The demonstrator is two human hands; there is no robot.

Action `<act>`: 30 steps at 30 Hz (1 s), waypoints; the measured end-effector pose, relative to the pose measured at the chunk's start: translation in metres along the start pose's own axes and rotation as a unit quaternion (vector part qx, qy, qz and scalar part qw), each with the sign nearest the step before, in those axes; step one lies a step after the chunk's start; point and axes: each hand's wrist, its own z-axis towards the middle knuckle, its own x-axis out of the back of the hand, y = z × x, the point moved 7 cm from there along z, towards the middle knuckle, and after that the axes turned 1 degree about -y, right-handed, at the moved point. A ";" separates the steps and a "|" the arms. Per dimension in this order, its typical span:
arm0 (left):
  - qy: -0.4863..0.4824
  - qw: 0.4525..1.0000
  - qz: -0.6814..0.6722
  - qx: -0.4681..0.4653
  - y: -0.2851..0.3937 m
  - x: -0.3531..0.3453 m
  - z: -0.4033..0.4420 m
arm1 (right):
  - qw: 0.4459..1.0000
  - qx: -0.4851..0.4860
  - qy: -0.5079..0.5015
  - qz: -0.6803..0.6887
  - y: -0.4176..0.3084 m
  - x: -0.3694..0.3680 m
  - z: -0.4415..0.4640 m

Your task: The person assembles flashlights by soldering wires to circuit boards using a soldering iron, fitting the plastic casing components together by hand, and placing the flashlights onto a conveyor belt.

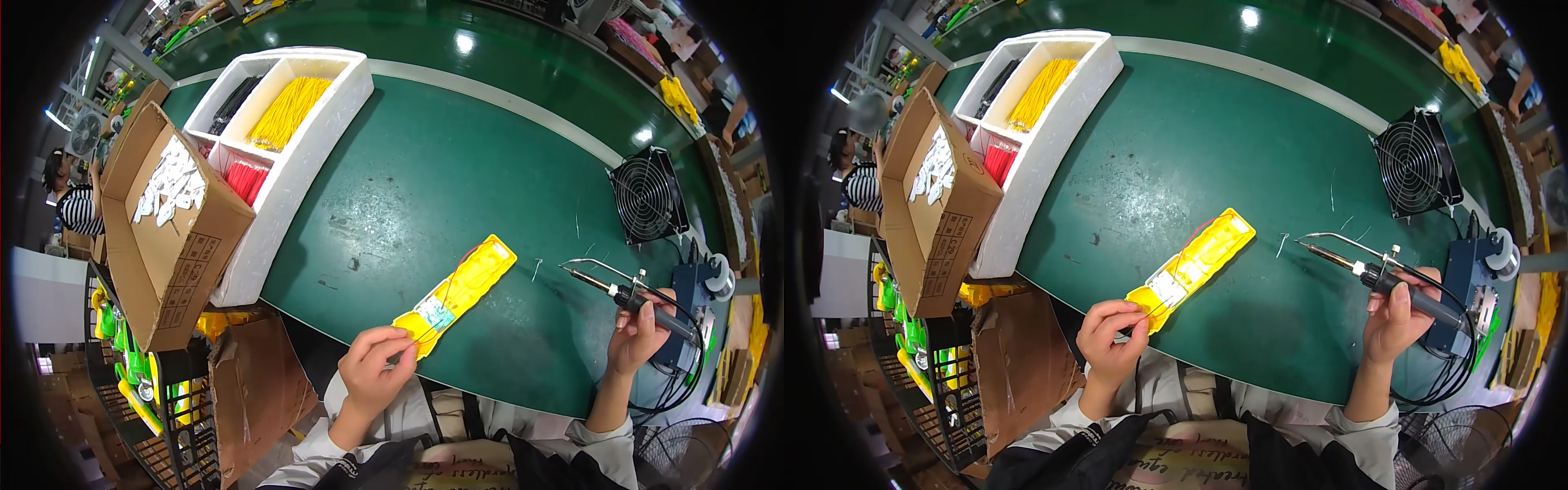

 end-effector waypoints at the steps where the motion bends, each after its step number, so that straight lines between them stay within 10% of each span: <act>1: 0.001 1.000 0.001 0.000 0.000 0.000 0.000 | 1.000 0.000 0.001 0.000 0.000 0.000 0.000; 30: -0.158 0.985 0.043 0.057 0.024 -0.022 0.039 | 0.998 0.011 0.057 -0.004 -0.008 0.023 0.005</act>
